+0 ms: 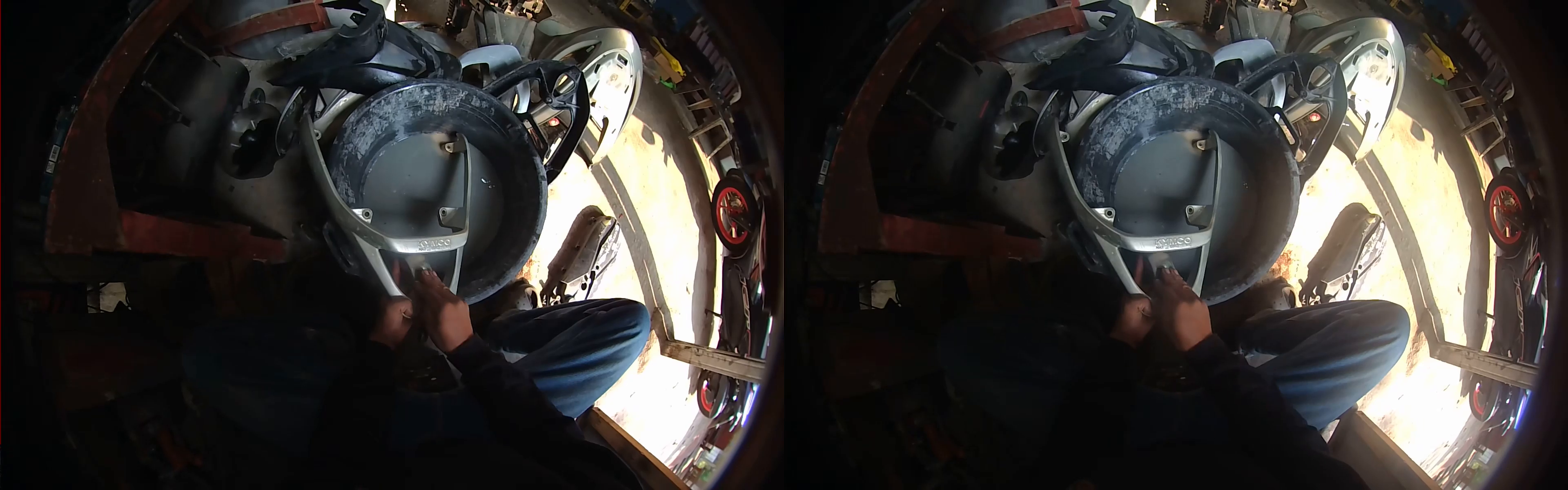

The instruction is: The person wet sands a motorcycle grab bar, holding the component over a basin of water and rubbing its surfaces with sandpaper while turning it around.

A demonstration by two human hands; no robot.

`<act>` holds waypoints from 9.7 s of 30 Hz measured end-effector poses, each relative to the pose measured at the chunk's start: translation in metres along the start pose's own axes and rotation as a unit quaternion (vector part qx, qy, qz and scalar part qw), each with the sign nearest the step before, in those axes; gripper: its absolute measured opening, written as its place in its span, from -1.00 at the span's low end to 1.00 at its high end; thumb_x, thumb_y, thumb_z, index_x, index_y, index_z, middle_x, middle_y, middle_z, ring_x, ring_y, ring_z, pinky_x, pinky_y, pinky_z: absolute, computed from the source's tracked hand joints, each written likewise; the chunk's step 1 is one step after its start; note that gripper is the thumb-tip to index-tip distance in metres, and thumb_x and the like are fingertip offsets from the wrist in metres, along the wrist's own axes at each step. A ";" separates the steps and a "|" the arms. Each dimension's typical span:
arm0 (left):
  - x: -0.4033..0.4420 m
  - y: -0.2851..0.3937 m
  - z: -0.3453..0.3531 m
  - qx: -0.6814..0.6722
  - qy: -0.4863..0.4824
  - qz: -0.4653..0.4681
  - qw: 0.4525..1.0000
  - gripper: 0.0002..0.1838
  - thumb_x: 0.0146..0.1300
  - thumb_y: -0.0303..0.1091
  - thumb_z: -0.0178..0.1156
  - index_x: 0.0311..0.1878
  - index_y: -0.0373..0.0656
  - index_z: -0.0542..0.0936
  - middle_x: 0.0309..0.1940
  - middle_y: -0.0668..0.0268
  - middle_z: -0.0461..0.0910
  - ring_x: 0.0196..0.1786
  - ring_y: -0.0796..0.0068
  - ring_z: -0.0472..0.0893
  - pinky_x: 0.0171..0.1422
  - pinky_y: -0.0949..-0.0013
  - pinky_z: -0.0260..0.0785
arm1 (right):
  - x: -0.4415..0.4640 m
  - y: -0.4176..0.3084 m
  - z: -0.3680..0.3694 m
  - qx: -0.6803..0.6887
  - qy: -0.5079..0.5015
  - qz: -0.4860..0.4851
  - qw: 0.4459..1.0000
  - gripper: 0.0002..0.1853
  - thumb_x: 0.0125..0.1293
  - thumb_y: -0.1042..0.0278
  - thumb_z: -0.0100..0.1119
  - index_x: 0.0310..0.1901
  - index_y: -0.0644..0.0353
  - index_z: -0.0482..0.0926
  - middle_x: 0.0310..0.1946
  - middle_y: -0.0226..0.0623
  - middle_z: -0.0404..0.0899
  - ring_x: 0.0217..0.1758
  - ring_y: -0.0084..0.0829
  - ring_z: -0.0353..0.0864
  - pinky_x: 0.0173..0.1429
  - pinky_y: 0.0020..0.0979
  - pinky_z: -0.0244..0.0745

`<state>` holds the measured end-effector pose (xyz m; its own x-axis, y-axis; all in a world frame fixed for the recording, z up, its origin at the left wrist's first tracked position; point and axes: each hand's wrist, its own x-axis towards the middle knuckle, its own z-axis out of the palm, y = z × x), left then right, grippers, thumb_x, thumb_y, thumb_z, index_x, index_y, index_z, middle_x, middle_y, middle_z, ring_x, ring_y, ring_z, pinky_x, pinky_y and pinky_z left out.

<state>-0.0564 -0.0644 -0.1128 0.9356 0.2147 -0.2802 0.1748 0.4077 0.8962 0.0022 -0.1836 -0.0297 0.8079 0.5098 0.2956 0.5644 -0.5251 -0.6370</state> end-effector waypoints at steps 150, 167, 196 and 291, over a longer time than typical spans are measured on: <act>-0.003 -0.004 -0.004 -0.336 0.002 -0.141 0.931 0.02 -0.08 -0.60 -0.09 0.59 0.15 0.00 0.21 0.13 0.46 0.18 0.27 0.54 0.28 0.31 0.37 | -0.034 -0.020 -0.001 -0.068 -0.047 0.004 0.997 -0.58 0.25 0.41 0.10 0.16 0.31 0.49 0.18 0.12 0.51 0.29 0.02 0.49 0.42 -0.07 0.30; -0.004 -0.004 -0.005 -0.225 -0.004 -0.111 0.968 0.02 -0.05 -0.61 -0.12 0.59 0.17 -0.02 0.33 0.16 0.38 0.34 0.19 0.43 0.40 0.20 0.30 | 0.000 -0.004 0.011 -0.016 -0.069 0.155 0.985 -0.60 0.18 0.42 0.15 0.09 0.30 0.50 0.15 0.13 0.52 0.23 0.05 0.52 0.31 -0.07 0.41; -0.003 0.017 0.015 -0.273 0.051 -0.168 0.946 -0.24 0.17 -0.60 -0.07 0.51 -0.15 0.14 -0.23 0.36 0.55 -0.28 0.56 0.51 -0.15 0.47 0.36 | 0.029 0.001 0.012 0.065 -0.066 0.088 0.992 -0.67 0.13 0.41 0.17 -0.04 0.29 0.57 -0.02 0.12 0.59 0.07 0.13 0.56 0.07 -0.01 0.51; 0.006 0.061 0.071 -0.388 0.074 -0.123 0.910 -0.14 0.23 0.55 -0.14 0.37 0.09 0.35 0.22 0.22 0.48 0.28 0.16 0.45 0.40 0.07 0.29 | 0.011 -0.003 -0.041 0.026 0.001 0.080 0.996 -0.58 0.10 0.58 0.09 0.05 0.37 0.58 0.14 0.16 0.53 0.28 0.05 0.49 0.35 -0.09 0.41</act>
<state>-0.0183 -0.1008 -0.0358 0.8359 0.1252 -0.5344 0.0512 0.9516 0.3031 0.0163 -0.2046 0.0042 0.8876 0.4202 0.1888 0.4185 -0.5642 -0.7117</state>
